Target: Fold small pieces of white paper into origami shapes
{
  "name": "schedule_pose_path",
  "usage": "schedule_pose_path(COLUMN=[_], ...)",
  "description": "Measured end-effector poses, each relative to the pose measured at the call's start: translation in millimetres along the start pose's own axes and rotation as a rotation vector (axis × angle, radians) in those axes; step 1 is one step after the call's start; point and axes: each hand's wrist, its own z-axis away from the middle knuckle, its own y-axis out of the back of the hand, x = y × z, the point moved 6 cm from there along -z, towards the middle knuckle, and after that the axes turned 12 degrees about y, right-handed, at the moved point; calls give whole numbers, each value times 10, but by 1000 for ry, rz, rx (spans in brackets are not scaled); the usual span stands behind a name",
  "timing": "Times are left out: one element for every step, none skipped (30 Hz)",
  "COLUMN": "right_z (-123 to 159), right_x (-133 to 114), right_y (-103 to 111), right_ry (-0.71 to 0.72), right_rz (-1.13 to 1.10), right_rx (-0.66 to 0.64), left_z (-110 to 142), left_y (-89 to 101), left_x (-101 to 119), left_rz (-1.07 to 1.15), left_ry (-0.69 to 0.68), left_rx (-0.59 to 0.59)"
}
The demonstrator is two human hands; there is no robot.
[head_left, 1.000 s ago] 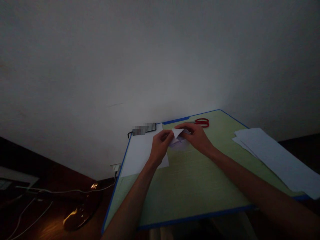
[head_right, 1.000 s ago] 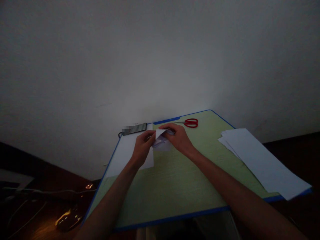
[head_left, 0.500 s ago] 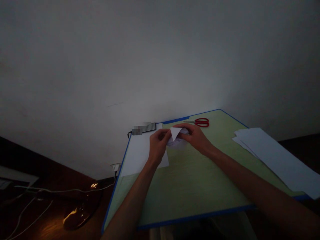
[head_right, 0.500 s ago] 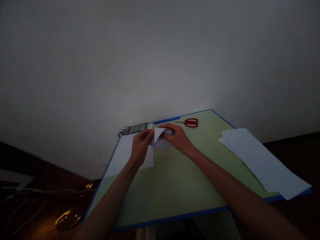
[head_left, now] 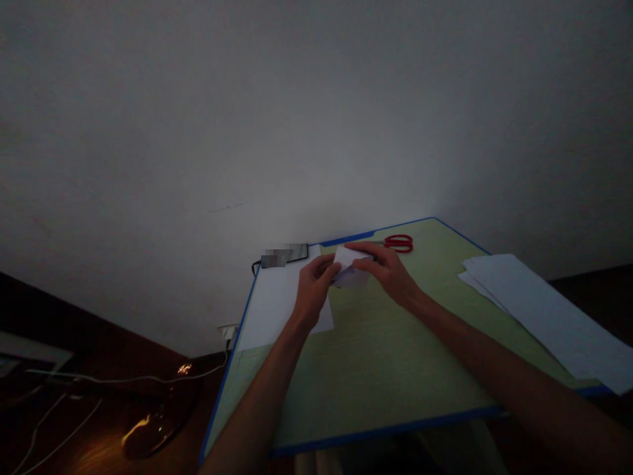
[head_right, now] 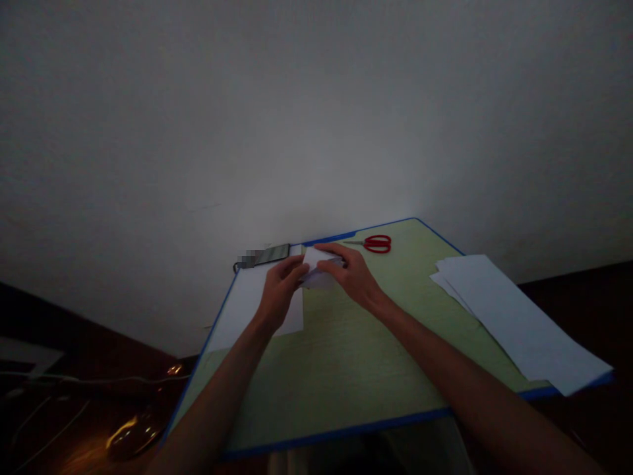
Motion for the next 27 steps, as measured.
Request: schedule_pose_path(right_z=[-1,-3,-7,-12,-17,-22,-25,-28,-28,-26,-23,-18,-13,-8,-4,-1,1,1,0,-2,-5,-7,-9,-10,-10,-8,-6], right_x=[-2,4,19,40,63,84,100,109,110,100,82,56,27,-4,-34,-61,-84,-104,-122,-137,-148,-157,-164,-171,-178,-187,-198], right_y=[1,6,13,19,23,23,23,21,19,18,15,10,2,-6,-14,-21,-26,-29,-29,-30,-31,-30,-29,-27,-25,-23,-21], right_ry=[-8,-16,-25,-33,-37,-37,-35,-31,-25,-15,0,20,42,65,87,106,123,139,154,167,179,189,198,207,216,226,236], right_rz=[-7,-9,-9,-11,-16,-23,-26,-22,-10,6,23,36,47,59,72,84,96,109,122,131,137,142,145,145,147,150,156], right_rx=[7,23,43,61,76,81,82,79,72,66,60,52,42,33,24,16,10,7,6,4,2,3,6,10,17,26,35], left_z=[-11,-21,-29,-35,-37,-35,-29,-21,-11,0,11,21,31,39,46,53,60,66,72,79,86,95,107,120,134,147,157], left_y=[4,4,3,3,2,4,6,8,9,9,9,9,9,11,14,17,19,19,18,17,16,20,25,31,35,37,35], left_x=[-4,-6,-6,-3,2,10,21,34,47,62,77,92,105,117,129,139,149,159,169,179,190,205,224,245,265,285,300], left_rz=[1,-3,-13,-29,-51,-74,-97,-121,-143,-162,-177,-189,-200,-208,-215,-224,-233,-243,-253,-264,-276,-286,-298,-309,-319,-324,-326], left_ry=[-14,-28,-42,-58,-73,-87,-100,-114,-127,-141,-156,-173,-190,-206,-222,-236,-249,-259,-267,-273,-280,-292,-310,-332,-358,-384,-407], left_rx=[-4,-11,-15,-17,-13,-3,12,29,45,59,71,80,87,96,104,110,114,117,120,122,129,143,164,187,208,222,228])
